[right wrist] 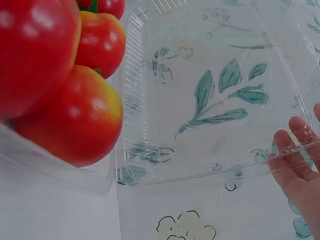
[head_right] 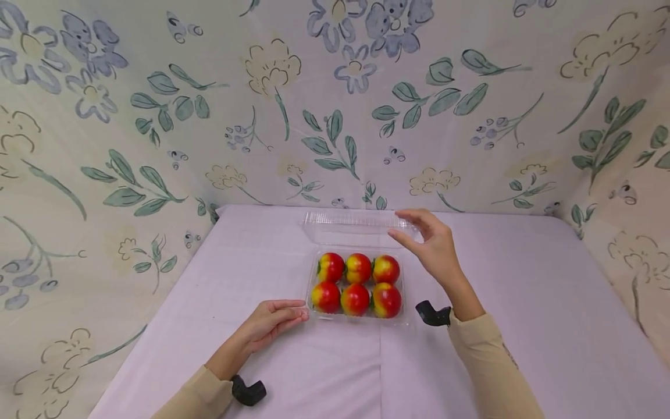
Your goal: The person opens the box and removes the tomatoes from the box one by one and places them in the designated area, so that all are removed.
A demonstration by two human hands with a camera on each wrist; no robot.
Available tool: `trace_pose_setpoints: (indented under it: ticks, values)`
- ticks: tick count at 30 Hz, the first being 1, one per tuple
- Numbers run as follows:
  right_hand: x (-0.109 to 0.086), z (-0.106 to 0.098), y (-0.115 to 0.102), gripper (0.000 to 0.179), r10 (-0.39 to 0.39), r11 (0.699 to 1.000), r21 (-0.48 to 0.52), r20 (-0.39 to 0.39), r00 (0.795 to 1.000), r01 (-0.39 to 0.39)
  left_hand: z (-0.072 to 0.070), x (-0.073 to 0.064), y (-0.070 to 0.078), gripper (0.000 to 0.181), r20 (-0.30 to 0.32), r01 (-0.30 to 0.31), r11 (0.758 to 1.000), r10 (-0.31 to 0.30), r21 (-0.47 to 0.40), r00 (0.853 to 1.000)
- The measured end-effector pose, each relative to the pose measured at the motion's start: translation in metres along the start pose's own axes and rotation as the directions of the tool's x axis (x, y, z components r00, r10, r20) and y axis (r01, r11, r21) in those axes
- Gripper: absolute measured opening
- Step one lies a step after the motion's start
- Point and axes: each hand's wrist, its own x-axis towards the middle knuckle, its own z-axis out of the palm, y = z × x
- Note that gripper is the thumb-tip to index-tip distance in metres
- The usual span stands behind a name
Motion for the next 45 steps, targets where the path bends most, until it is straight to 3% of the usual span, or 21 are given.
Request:
trace_pose_setpoints:
  ticks: [17, 25, 38, 45]
  values:
    - [0.001, -0.005, 0.018, 0.048, 0.064, 0.998, -0.024, -0.008, 0.998, -0.064, 0.0, -0.001, 0.001, 0.043, -0.009, 0.004, 1.0, -0.004, 0.007, 1.0]
    - [0.001, -0.006, 0.029, 0.053, 0.083, 0.996, 0.014, -0.005, 0.997, -0.083, -0.001, 0.0, 0.001, 0.043, -0.002, 0.003, 1.0, -0.003, 0.011, 1.0]
    - [-0.001, -0.006, 0.048, 0.045, 0.167, 0.986, -0.015, -0.014, 0.986, -0.168, -0.001, 0.0, 0.0, 0.043, 0.0, 0.01, 1.0, -0.01, -0.003, 1.0]
    - [-0.001, -0.006, 0.055, 0.038, 0.167, 0.986, -0.01, -0.043, 0.985, -0.168, -0.001, 0.0, -0.001, 0.043, -0.004, 0.009, 1.0, -0.009, -0.002, 1.0]
